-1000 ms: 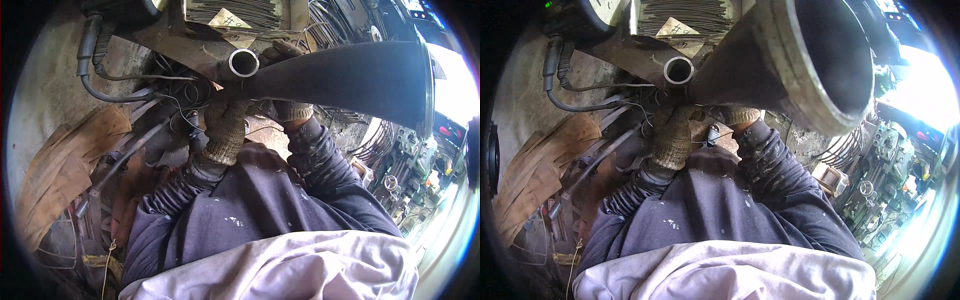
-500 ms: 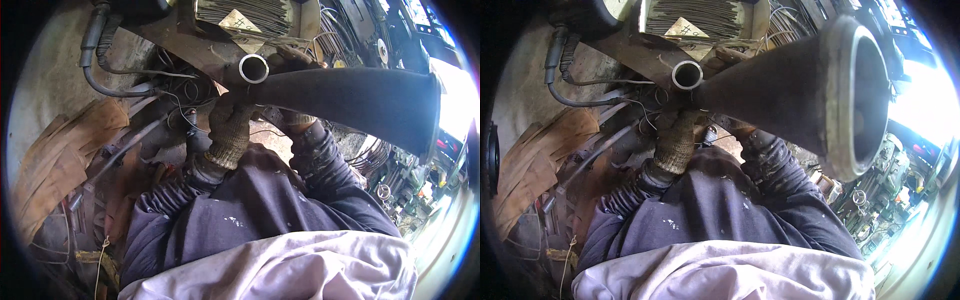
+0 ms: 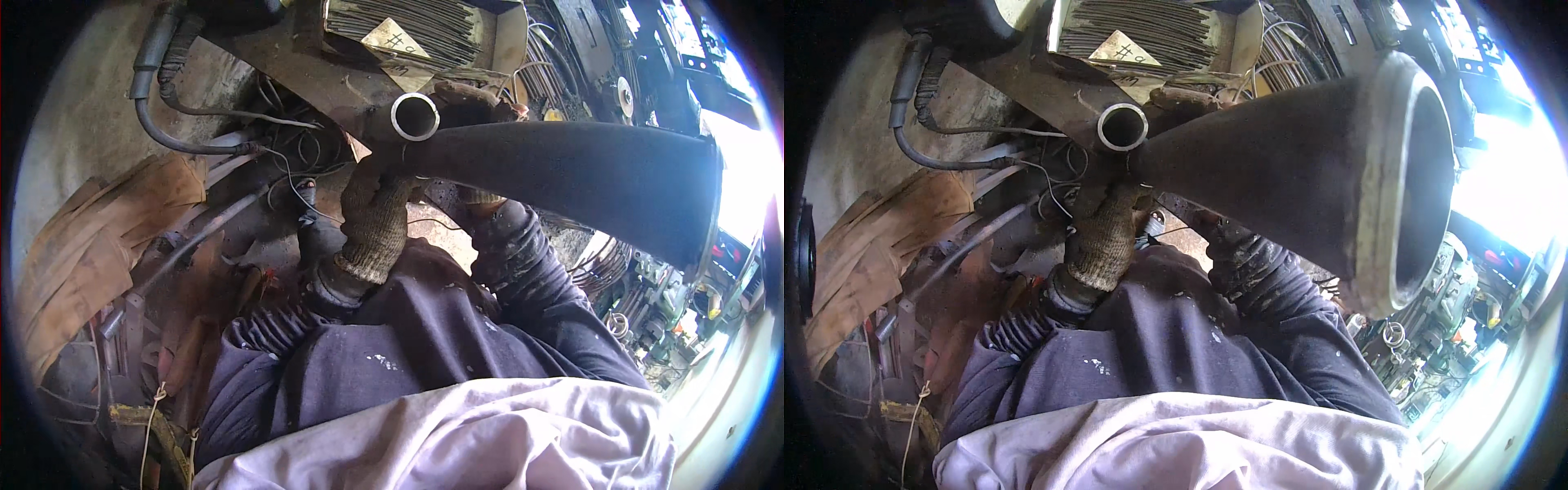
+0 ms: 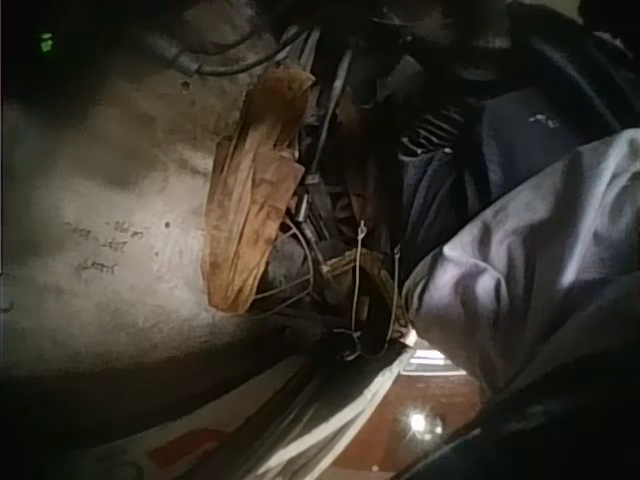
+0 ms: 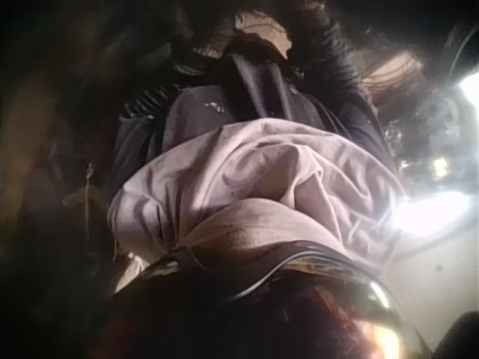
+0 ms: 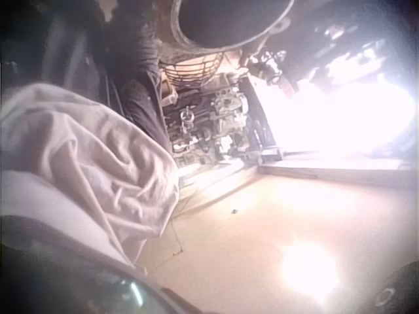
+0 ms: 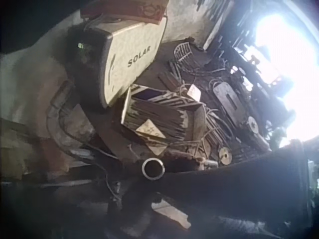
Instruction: The person holds a wire metal cage and a small metal pipe section, uses a hammer to tap the pipe onto the cage, and then uses a welding torch to join the metal components while wearing work gloves.
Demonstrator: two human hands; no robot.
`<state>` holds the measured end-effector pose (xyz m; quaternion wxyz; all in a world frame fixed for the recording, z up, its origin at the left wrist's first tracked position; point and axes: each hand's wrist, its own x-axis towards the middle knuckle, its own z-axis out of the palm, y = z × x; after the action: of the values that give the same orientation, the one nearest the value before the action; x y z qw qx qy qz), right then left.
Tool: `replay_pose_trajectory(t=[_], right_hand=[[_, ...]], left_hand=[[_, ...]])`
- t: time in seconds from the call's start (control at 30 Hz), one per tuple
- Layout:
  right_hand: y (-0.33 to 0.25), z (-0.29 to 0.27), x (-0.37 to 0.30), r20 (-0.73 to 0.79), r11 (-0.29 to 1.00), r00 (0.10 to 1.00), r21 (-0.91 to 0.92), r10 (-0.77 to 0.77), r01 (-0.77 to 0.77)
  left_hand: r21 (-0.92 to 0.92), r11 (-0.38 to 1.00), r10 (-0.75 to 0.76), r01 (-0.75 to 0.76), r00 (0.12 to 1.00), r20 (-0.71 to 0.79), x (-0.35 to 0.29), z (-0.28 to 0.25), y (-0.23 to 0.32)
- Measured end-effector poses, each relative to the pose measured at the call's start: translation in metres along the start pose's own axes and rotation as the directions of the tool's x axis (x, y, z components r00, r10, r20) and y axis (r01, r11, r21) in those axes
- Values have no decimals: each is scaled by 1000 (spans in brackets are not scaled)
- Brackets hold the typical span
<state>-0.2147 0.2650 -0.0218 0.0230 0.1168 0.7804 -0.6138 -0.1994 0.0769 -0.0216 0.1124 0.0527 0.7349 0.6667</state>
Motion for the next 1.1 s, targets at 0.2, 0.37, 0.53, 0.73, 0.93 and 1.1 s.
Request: replay_pose_trajectory(t=[0.2,0.37,0.53,0.73,0.93,1.1], right_hand=[[-2,-1,6,12,999,1000,-31,-8,9],[-5,-2,12,23,999,1000,-43,-15,16],[-1,-1,15,15,998,1000,-56,-10,11],[-6,0,24,25,998,1000,-58,-6,7],[-5,1,25,26,998,1000,-59,-4,6],[-4,3,26,21,998,1000,-68,-7,8]], left_hand=[[59,986,155,-153,988,-24,2,-5,13],[-301,888,-325,347,938,121,3,-6,25],[-407,904,-166,128,985,-57,6,5,30],[-495,820,-336,287,942,-12,6,4,30],[-456,856,-289,245,957,-30,5,5,24],[-547,795,-329,261,944,-28,3,9,20]])
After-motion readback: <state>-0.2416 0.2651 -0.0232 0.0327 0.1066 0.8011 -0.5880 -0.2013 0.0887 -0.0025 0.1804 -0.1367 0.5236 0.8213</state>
